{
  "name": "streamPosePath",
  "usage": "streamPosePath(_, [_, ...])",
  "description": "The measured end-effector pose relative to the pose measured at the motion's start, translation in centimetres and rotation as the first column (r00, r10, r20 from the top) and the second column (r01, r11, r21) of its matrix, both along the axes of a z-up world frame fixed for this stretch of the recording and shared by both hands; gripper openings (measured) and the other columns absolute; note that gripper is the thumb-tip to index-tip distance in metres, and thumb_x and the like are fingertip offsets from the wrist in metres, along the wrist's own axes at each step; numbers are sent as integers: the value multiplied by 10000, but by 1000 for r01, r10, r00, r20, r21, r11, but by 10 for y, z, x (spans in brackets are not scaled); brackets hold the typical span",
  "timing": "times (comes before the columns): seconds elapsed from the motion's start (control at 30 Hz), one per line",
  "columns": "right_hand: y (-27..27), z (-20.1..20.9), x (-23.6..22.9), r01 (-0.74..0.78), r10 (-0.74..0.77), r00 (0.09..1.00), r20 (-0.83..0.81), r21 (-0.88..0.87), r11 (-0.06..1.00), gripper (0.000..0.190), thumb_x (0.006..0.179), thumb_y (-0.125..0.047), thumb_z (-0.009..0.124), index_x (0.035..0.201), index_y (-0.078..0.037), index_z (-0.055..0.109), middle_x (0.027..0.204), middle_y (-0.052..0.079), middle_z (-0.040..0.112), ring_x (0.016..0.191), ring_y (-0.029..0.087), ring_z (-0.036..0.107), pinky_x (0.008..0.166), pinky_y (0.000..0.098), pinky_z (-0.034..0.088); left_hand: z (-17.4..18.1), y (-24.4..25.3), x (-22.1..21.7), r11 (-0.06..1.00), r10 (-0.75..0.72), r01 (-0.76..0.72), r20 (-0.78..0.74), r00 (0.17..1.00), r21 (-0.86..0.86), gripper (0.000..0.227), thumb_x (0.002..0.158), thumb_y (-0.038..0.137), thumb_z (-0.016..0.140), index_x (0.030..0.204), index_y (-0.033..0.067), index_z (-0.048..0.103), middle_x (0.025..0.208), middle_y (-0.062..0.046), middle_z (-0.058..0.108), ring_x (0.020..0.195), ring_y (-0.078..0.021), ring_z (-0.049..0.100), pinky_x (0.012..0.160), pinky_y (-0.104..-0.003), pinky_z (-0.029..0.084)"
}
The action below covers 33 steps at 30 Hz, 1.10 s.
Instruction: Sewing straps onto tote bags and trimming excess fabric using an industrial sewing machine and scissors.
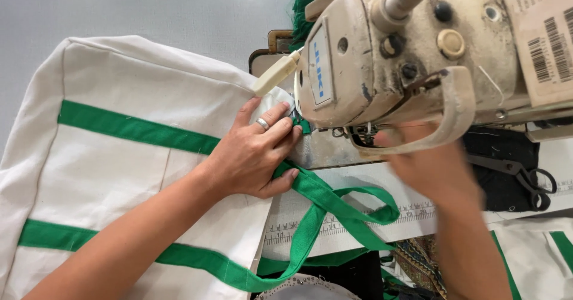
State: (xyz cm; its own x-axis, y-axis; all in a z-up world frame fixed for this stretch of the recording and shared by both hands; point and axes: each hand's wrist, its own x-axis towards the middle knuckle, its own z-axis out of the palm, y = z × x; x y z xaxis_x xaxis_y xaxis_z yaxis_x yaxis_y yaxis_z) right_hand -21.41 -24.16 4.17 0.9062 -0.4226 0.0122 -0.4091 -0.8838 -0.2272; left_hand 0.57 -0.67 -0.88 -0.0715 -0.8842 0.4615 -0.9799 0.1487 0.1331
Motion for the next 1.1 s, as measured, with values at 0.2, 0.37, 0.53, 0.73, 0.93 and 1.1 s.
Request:
streamPosePath(0.2, [-108,-41,-139,198,47,923,382,-576,793,133,1254,7,677,1222,134,703,1176,272,684,1095,439,649,963,496,529,4,2,3,999,-25,26,-30,999,25,618,930,501,504,1204,-18,698,1063,-147,604,1269,-406,600,1052,-673,378])
streamPosePath(0.37, [-88,-42,-137,180,79,865,495,-453,873,346,1236,8,591,1057,231,786,1276,374,670,1328,543,656,1193,587,533,6,2,0,998,-36,37,-32,999,40,619,933,494,503,1204,-32,684,1074,-164,607,1268,-410,598,1057,-657,376])
streamPosePath(0.53, [-86,-57,-134,249,22,827,561,-403,881,298,1174,47,613,1027,203,821,1317,410,694,1403,528,611,1268,562,445,6,1,1,998,-16,16,-15,1000,58,647,931,510,493,1221,-35,689,1099,-171,621,1276,-402,602,1075,-652,362])
streamPosePath(0.73, [-90,-59,-135,281,-11,860,509,-457,844,270,1174,-8,643,1137,187,826,1168,332,794,1163,491,761,1032,510,608,7,0,0,1000,-25,25,9,1000,-11,604,936,486,495,1204,-22,681,1063,-141,592,1254,-398,615,1041,-635,386])
streamPosePath(0.93, [-82,-54,-128,305,-21,852,523,-463,832,281,1158,-36,658,1184,186,829,1162,315,795,1158,460,760,982,494,611,7,4,1,999,-33,33,-11,999,14,586,940,502,500,1181,15,717,1059,-138,615,1245,-405,620,1041,-655,392])
streamPosePath(1.1, [-35,-12,-101,277,29,806,591,-420,864,203,1199,18,584,1274,194,652,1192,308,585,1066,534,648,952,569,549,7,5,2,999,-27,27,-4,1000,37,594,926,515,500,1181,26,722,1059,-142,619,1246,-408,619,1041,-682,397])
